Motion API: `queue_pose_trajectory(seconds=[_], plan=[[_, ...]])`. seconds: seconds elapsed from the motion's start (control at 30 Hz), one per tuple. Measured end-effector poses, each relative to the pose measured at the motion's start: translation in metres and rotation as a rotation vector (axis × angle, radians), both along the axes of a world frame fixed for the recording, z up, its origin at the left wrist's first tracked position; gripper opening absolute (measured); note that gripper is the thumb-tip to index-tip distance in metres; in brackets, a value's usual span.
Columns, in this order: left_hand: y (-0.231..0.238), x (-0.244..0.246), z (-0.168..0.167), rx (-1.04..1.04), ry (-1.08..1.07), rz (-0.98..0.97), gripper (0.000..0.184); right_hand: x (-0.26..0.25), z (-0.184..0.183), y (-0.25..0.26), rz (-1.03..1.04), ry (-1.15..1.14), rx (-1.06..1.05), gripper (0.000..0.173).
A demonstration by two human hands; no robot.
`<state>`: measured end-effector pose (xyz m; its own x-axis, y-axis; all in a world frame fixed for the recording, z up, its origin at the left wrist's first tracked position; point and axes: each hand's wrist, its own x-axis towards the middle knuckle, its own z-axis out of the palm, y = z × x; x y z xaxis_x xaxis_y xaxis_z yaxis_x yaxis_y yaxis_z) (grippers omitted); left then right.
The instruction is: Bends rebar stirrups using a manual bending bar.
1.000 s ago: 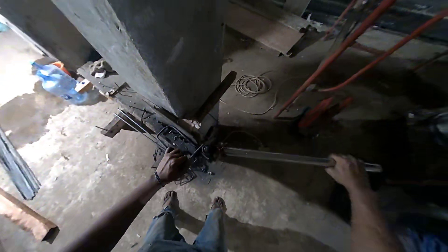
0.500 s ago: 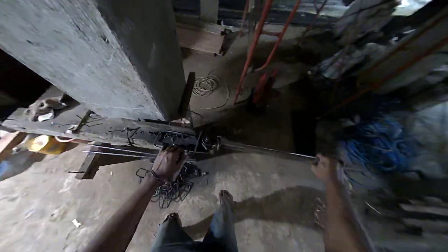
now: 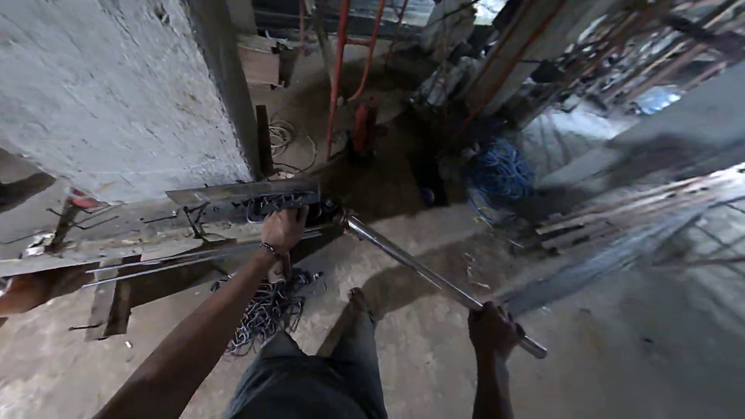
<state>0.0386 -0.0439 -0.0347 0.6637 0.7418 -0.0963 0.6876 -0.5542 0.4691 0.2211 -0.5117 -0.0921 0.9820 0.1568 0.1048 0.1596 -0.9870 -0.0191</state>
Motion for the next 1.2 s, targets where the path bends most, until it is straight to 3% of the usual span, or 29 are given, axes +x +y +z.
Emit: queue_pose_trajectory(seconds=[0.13,0.23,0.4,0.5,0.57,0.63,0.7,0.77,0.83,0.93,1.0,1.07,1.13,1.2], plan=[[0.003,-0.002,-0.003,0.013,-0.016,-0.01,0.056,-0.064,-0.002,-0.003,-0.085,-0.011,0.003,0.023],[0.007,-0.002,-0.009,-0.009,0.026,-0.046,0.057,-0.041,0.001,0.0,-0.073,0.013,-0.022,0.021],[0.014,-0.022,-0.025,0.063,-0.034,-0.277,0.043,0.058,0.01,0.017,0.064,0.191,-0.118,0.023],[0.019,-0.024,-0.027,0.395,-0.21,-0.325,0.032,0.166,0.002,0.047,0.194,0.322,-0.217,0.03],[0.029,-0.019,-0.019,0.567,-0.273,-0.307,0.029,0.248,0.005,0.089,0.343,0.317,-0.111,0.034],[0.045,-0.013,-0.002,0.716,-0.334,-0.265,0.027,0.322,0.021,0.163,0.495,0.305,0.064,0.034],[0.058,-0.011,0.022,0.872,-0.429,-0.222,0.026,0.381,0.041,0.25,0.644,0.206,-0.036,0.03],[0.055,-0.01,0.05,0.947,-0.467,-0.119,0.026,0.408,0.06,0.332,0.756,0.123,-0.106,0.038],[0.031,-0.003,0.082,0.862,-0.43,0.079,0.03,0.399,0.077,0.403,0.843,0.121,-0.12,0.051],[-0.024,0.027,0.127,0.583,-0.415,0.382,0.038,0.304,0.112,0.456,1.039,0.371,0.141,0.053],[-0.052,0.044,0.129,0.403,-0.457,0.509,0.042,0.224,0.119,0.439,1.286,0.95,0.429,0.056],[-0.065,0.052,0.111,0.235,-0.523,0.565,0.038,0.148,0.119,0.405,1.469,1.553,0.504,0.068],[-0.064,0.056,0.083,0.075,-0.521,0.625,0.035,0.086,0.104,0.376,1.492,1.757,0.659,0.049],[-0.057,0.054,0.059,-0.074,-0.44,0.708,0.033,0.043,0.094,0.358,1.158,1.747,0.743,0.023]])
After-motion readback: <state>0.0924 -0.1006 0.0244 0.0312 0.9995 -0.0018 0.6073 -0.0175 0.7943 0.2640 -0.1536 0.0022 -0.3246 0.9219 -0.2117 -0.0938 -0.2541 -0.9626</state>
